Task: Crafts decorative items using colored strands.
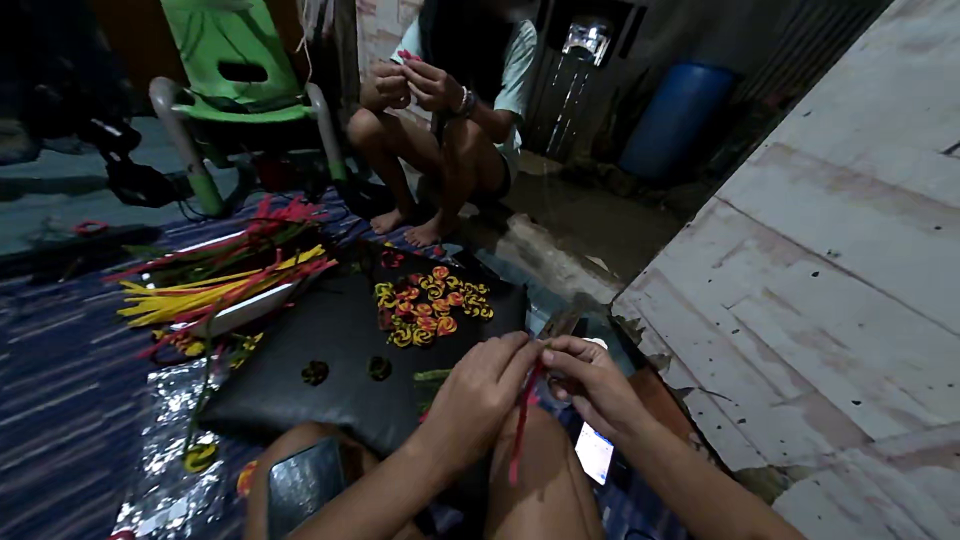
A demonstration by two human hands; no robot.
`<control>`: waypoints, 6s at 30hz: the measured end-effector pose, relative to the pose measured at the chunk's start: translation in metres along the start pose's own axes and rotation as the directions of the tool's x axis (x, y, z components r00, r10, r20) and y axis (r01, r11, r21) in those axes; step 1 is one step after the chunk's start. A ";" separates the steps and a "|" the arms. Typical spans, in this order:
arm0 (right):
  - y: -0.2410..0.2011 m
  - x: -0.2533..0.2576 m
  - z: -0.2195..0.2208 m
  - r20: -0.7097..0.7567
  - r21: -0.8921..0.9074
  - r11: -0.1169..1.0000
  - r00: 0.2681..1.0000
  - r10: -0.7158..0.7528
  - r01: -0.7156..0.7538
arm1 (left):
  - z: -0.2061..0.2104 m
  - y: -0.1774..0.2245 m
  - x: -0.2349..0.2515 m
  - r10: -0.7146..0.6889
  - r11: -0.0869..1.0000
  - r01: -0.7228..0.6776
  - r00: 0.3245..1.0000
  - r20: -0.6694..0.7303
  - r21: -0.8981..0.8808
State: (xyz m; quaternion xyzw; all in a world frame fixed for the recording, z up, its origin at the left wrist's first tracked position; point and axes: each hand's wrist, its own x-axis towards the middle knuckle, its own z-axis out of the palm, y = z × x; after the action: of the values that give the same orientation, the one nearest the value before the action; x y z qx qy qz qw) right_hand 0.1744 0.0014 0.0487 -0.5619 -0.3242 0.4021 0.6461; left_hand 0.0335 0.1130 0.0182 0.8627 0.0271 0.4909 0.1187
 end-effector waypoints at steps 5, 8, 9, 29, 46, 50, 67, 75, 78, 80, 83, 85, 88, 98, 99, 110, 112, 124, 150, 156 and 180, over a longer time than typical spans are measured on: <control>-0.010 -0.014 0.005 0.048 0.108 0.990 0.995 0.089 -0.094 | -0.006 -0.012 0.003 0.316 0.945 -0.301 0.942 -0.117 0.130; -0.011 -0.019 0.010 0.088 0.179 0.974 0.988 0.126 -0.140 | -0.013 -0.016 0.007 0.401 0.915 -0.386 0.901 -0.164 0.117; -0.011 -0.020 0.011 0.099 0.214 0.963 0.985 0.143 -0.162 | -0.014 -0.017 0.008 0.413 0.910 -0.399 0.893 -0.179 0.113; 0.028 0.004 -0.002 0.166 -0.455 0.414 0.532 -0.830 0.788 | -0.005 0.014 0.007 -0.512 -0.278 0.711 0.459 0.726 -0.646; 0.016 -0.004 0.009 -0.209 0.043 0.972 0.953 -0.219 0.233 | 0.005 0.012 0.010 -0.007 0.970 -0.019 0.994 0.105 0.243; 0.016 -0.006 0.006 -0.202 0.023 0.965 0.947 -0.250 0.260 | 0.005 0.013 0.011 -0.074 0.987 0.055 0.990 0.124 0.152; 0.025 -0.013 0.006 -0.153 -0.068 0.907 0.894 -0.421 0.415 | 0.007 0.001 0.001 0.035 0.993 -0.041 0.998 -0.054 -0.106; 0.038 -0.012 0.022 -0.255 -0.003 0.795 0.768 -0.588 0.607 | 0.035 0.021 0.002 -0.321 0.870 0.190 0.918 -0.233 -0.454; 0.049 -0.002 0.017 -0.216 -0.162 0.694 0.661 -0.719 0.702 | 0.026 0.040 0.017 -0.755 0.132 0.635 0.562 0.338 -0.761; 0.054 0.001 0.010 -0.145 -0.277 0.617 0.602 -0.785 0.737 | 0.022 0.032 0.017 -0.669 -0.179 0.726 0.405 0.623 -0.664; 0.055 0.001 -0.002 -0.113 -0.329 0.598 0.598 -0.793 0.731 | 0.026 0.026 0.007 -0.748 0.171 0.705 0.548 0.375 -0.689; 0.058 -0.001 -0.006 -0.145 -0.316 0.638 0.629 -0.764 0.702 | 0.032 0.019 -0.004 -0.626 0.576 0.521 0.776 0.070 -0.630; 0.058 -0.004 -0.006 -0.191 -0.265 0.698 0.674 -0.714 0.665 | 0.032 0.003 -0.011 -0.246 0.937 0.227 0.968 -0.041 -0.265; 0.051 -0.013 -0.017 -0.159 -0.235 0.781 0.770 -0.618 0.579 | 0.008 -0.010 -0.002 0.232 0.957 -0.262 0.949 0.212 0.121; 0.050 -0.013 -0.016 -0.161 -0.207 0.798 0.785 -0.599 0.566 | 0.008 -0.012 -0.001 0.287 0.938 -0.315 0.940 0.185 0.145; 0.044 -0.018 -0.004 -0.143 -0.152 0.770 0.757 -0.637 0.620 | 0.020 0.027 -0.012 -0.583 0.178 0.683 0.653 0.483 -0.709; 0.050 -0.016 -0.004 -0.113 -0.215 0.722 0.717 -0.688 0.658 | 0.018 0.025 -0.013 -0.386 -0.359 0.768 0.395 0.834 -0.530; 0.053 -0.012 -0.009 -0.207 -0.085 0.904 0.880 -0.427 0.418 | 0.029 0.009 -0.018 -0.439 0.776 0.374 0.899 -0.009 -0.509; 0.044 -0.017 -0.016 -0.122 -0.188 0.813 0.809 -0.576 0.550 | -0.012 0.011 0.009 -0.378 0.382 0.768 0.638 0.671 -0.515; 0.039 -0.023 -0.012 -0.204 0.030 0.924 0.907 -0.368 0.382 | 0.004 0.011 -0.008 -0.147 0.953 0.185 0.975 0.169 -0.238; 0.046 -0.026 -0.009 -0.220 -0.034 0.858 0.833 -0.507 0.513 | 0.014 0.033 -0.012 -0.630 0.508 0.577 0.755 0.181 -0.639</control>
State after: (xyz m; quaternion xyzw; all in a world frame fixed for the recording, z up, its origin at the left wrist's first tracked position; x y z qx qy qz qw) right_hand 0.1628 -0.0235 0.0024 -0.4879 -0.3827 0.1545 0.7692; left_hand 0.0370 0.0770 0.0094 0.6786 0.1545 0.4266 0.5776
